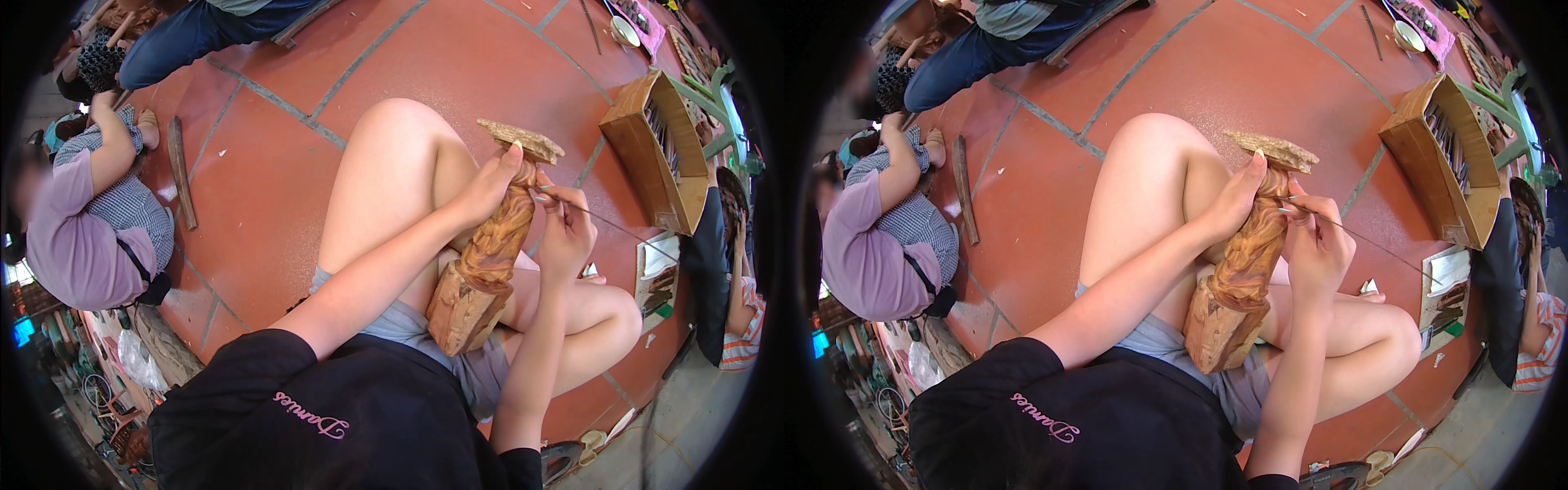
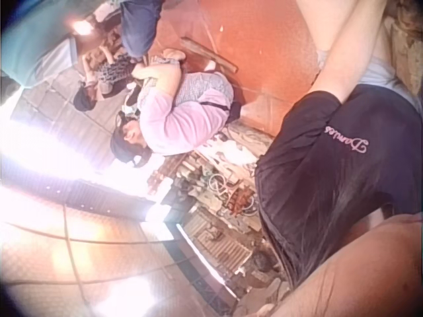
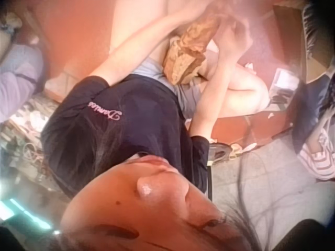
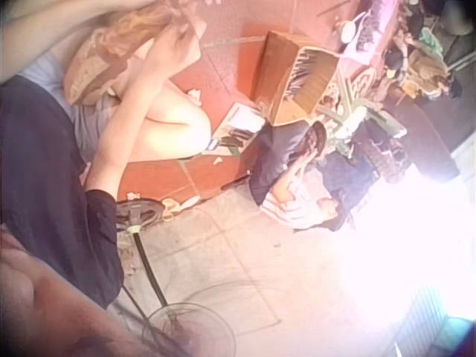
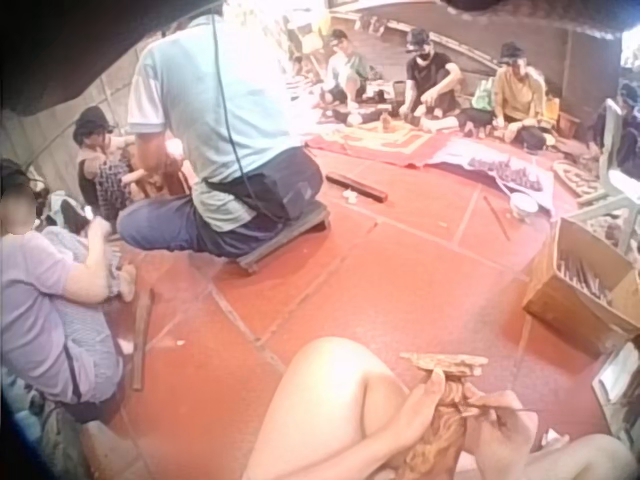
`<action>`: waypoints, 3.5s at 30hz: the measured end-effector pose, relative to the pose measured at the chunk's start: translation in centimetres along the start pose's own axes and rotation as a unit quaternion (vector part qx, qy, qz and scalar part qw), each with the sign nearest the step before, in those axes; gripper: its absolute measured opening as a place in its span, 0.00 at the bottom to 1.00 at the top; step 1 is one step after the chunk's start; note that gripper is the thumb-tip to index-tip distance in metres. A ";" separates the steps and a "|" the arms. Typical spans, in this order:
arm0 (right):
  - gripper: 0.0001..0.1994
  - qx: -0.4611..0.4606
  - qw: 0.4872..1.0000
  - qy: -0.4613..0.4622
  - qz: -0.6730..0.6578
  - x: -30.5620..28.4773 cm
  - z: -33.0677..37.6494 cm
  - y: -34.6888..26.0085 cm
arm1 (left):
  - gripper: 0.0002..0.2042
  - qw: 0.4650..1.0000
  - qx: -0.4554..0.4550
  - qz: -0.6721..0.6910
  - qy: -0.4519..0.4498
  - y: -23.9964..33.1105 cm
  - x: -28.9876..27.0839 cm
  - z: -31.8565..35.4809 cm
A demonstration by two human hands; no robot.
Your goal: The person carves a wooden object using a chisel while sitting on the floor. They hold the wood with one hand and use the tool with the other to shape the surface.
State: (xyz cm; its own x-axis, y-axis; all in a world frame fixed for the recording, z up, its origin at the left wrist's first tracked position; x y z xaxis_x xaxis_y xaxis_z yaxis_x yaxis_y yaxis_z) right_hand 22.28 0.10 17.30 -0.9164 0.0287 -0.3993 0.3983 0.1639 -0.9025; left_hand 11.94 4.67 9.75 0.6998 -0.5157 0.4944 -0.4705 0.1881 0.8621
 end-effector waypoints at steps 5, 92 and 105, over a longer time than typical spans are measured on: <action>0.03 0.013 1.000 -0.024 0.002 0.7 -0.1 -0.1 | 0.34 0.999 -0.003 0.021 0.025 0.5 -0.4 0.3; 0.04 -0.057 0.998 0.013 0.003 1.3 1.2 -0.2 | 0.31 0.998 -0.023 0.062 -0.018 0.7 -0.4 1.5; 0.05 -0.053 0.998 -0.030 -0.002 1.0 1.4 -1.2 | 0.38 0.998 -0.042 0.037 -0.010 0.7 -0.3 2.3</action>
State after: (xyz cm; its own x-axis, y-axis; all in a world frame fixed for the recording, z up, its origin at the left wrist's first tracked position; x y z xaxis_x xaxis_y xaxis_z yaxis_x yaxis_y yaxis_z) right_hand 20.97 -1.43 17.73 -0.9127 -0.0308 -0.4075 0.3854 0.2670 -0.8833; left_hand 10.17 3.08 9.94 0.6534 -0.5148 0.5551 -0.4733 0.2945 0.8302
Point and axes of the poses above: each hand's wrist, its own z-axis away from the middle knuckle, its own x-axis out of the palm, y = z × x, the point moved 8 cm from there along -z, towards the middle knuckle, and after that the axes turned 9 degrees about -y, right-handed, at the moved point
